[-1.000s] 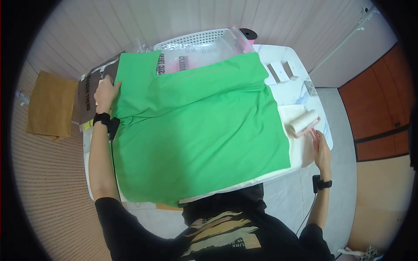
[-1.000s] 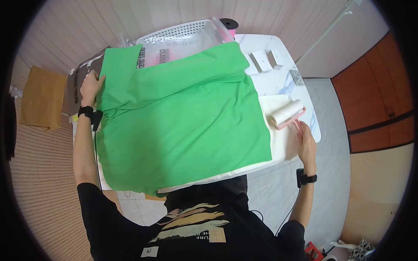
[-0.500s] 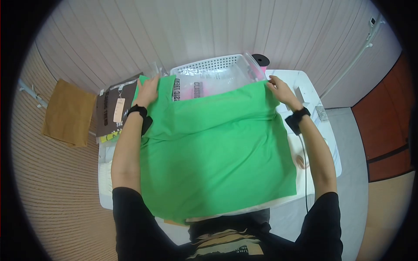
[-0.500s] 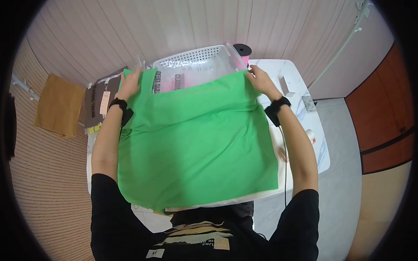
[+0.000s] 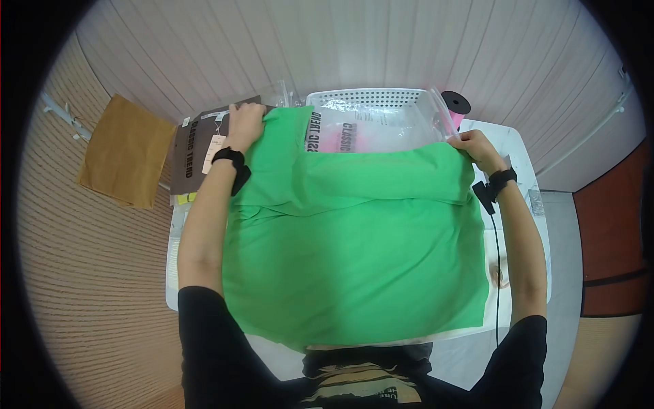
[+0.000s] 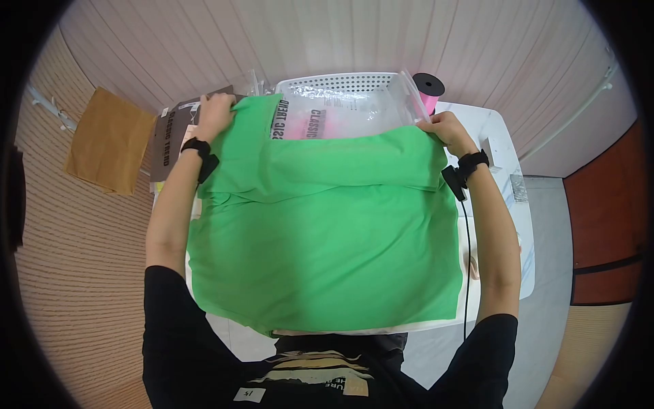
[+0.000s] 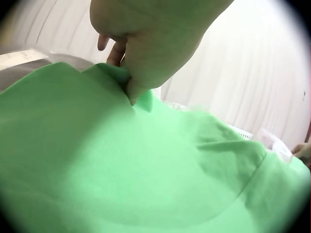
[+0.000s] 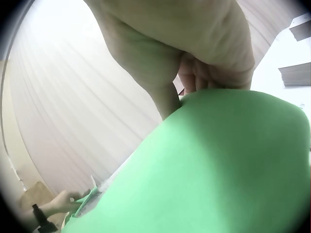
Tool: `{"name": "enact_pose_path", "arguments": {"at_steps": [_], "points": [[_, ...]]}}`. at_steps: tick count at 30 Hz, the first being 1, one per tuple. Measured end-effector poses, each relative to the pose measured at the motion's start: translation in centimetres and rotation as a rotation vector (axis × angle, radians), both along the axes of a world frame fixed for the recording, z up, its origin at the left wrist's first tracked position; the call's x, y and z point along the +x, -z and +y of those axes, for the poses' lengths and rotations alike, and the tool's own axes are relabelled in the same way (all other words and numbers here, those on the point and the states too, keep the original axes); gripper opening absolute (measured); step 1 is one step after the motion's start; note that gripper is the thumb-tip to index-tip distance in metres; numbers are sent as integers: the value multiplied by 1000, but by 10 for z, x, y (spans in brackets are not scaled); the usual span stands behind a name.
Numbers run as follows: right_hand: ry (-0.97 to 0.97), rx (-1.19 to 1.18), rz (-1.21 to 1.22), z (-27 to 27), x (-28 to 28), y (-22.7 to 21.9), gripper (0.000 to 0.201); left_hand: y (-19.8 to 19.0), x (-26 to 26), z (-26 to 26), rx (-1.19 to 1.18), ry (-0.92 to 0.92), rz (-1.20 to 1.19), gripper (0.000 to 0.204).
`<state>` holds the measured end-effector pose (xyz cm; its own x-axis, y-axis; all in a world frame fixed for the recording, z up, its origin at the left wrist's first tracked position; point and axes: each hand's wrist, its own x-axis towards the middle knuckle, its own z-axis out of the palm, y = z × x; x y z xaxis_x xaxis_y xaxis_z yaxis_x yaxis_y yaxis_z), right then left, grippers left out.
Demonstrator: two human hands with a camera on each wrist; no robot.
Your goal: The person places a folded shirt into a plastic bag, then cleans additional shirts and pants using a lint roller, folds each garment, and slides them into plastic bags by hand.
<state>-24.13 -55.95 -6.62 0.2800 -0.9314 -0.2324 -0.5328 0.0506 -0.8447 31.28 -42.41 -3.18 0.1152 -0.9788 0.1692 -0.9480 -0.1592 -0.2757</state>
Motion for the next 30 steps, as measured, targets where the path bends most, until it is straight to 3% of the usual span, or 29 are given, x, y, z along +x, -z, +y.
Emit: {"name": "enact_pose_path", "arguments": {"at_steps": [2, 4, 6, 8, 10, 13, 14, 16, 17, 18, 20, 21, 24, 26, 28, 30], "points": [[-55, 41, -12, 2, 1, -5, 27, -30, 1, 17, -77, 50, 162, 27], [-68, 22, -40, 3, 3, -7, 28, -61, 12, 44, -133, 282, 701, 21], [-84, 14, -64, 4, 5, 1, 29, -94, 5, 80, -149, 351, 841, 18], [-54, 10, -85, -1, 3, 7, 29, -116, -6, 111, -244, 280, 971, 13], [-81, 59, -81, -11, -3, 18, 36, -127, -8, 133, -226, 257, 993, 12], [3, -451, 265, 2, 3, 6, 51, -131, -11, 152, -200, 266, 1092, 11], [6, -452, 280, 4, 7, -1, 51, -132, -5, 156, -190, 286, 1156, 12], [-357, -851, 25, 6, 1, -9, 45, -131, -6, 158, -160, 279, 1210, 13], [-505, -776, 42, 14, 4, -21, 39, -131, -11, 159, -162, 274, 1241, 14], [-502, -773, 52, 18, 5, -24, 39, -131, -16, 160, -165, 268, 1268, 16], [-745, -696, 358, 25, 13, -33, 35, -129, -21, 160, -173, 243, 1286, 21], [-742, -702, 478, 30, 21, -40, 28, -131, -17, 160, -179, 216, 1294, 25], [-789, -788, 508, 30, 26, -52, 19, -130, -9, 162, -157, 216, 1204, 32], [-807, -873, 446, 32, 22, -50, 16, -132, -6, 166, -177, 162, 1198, 31], [-694, -840, 308, 36, 16, -59, 15, -137, -5, 174, -203, 115, 1193, 30], [-637, -955, 214, 52, 4, -83, 20, -148, -3, 186, -274, 88, 1202, 32]]}}
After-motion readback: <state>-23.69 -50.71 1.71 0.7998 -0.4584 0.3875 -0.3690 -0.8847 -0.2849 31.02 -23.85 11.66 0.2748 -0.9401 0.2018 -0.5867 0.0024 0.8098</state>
